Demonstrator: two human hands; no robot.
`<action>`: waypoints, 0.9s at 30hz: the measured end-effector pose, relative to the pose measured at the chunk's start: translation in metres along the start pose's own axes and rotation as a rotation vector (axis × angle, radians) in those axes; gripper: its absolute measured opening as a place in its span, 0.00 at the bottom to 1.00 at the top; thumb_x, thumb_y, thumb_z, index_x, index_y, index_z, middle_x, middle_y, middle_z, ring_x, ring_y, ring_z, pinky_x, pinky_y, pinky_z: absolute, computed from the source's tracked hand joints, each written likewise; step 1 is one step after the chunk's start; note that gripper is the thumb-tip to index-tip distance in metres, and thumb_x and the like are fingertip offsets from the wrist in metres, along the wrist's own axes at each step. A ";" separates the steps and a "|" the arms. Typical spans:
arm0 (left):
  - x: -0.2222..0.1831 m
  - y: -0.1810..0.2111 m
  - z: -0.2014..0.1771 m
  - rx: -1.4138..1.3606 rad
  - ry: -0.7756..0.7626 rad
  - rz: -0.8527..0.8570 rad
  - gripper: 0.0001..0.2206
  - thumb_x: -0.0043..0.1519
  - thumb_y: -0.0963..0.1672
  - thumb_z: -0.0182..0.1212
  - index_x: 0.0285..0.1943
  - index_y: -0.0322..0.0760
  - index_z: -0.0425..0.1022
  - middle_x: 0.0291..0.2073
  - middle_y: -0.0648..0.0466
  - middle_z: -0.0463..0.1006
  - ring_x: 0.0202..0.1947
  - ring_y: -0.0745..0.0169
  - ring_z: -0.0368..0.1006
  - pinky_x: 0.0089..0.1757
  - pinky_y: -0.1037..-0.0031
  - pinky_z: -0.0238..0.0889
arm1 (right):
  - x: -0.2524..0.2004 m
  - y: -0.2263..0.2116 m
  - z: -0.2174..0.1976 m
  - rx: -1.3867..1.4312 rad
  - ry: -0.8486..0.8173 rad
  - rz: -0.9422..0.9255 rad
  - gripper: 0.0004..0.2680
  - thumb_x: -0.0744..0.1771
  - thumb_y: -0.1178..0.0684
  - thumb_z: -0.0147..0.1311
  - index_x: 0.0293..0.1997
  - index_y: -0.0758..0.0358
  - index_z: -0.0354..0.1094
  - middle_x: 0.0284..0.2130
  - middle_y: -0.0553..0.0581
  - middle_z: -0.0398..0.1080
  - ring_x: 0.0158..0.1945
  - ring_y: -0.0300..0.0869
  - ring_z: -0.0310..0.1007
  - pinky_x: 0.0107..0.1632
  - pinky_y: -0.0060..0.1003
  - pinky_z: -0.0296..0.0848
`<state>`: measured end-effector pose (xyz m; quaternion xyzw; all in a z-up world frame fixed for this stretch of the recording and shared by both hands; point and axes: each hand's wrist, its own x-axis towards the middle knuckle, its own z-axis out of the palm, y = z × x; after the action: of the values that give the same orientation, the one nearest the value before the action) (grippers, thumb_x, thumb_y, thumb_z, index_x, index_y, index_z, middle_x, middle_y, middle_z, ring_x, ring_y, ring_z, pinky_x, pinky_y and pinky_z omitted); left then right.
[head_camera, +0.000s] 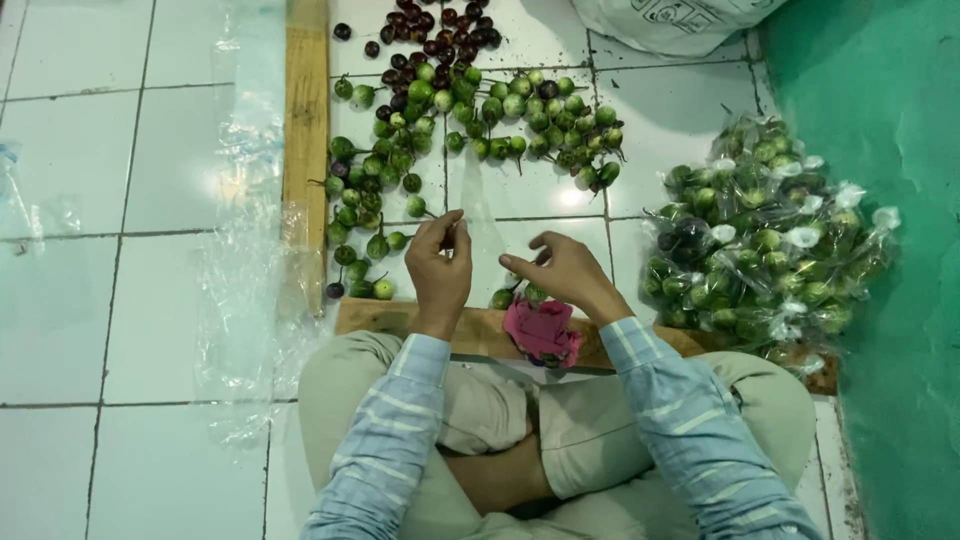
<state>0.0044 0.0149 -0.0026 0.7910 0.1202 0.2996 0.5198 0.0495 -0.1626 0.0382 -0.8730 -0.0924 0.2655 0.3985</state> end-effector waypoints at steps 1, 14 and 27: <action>-0.001 -0.002 -0.001 -0.003 -0.005 -0.005 0.06 0.65 0.37 0.60 0.46 0.31 0.81 0.28 0.44 0.76 0.31 0.50 0.77 0.33 0.67 0.72 | 0.002 0.007 0.004 -0.089 -0.032 0.071 0.31 0.64 0.29 0.56 0.59 0.74 0.68 0.45 0.76 0.75 0.51 0.66 0.77 0.47 0.58 0.75; -0.004 -0.012 -0.002 -0.046 -0.031 0.013 0.08 0.67 0.39 0.58 0.51 0.30 0.80 0.27 0.43 0.74 0.30 0.52 0.75 0.34 0.65 0.70 | 0.029 0.071 0.018 -0.227 -0.015 0.100 0.19 0.63 0.43 0.57 0.53 0.67 0.75 0.40 0.72 0.78 0.49 0.63 0.79 0.46 0.55 0.77; -0.016 0.021 -0.002 -0.105 -0.143 0.048 0.07 0.66 0.39 0.60 0.49 0.30 0.82 0.25 0.43 0.78 0.27 0.57 0.77 0.30 0.68 0.69 | -0.043 0.009 -0.006 0.274 -0.087 -0.296 0.27 0.65 0.54 0.56 0.73 0.74 0.52 0.36 0.70 0.76 0.36 0.52 0.75 0.42 0.49 0.74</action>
<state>-0.0123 -0.0007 0.0110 0.7845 0.0480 0.2608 0.5606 0.0167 -0.1888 0.0513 -0.7752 -0.1996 0.2516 0.5440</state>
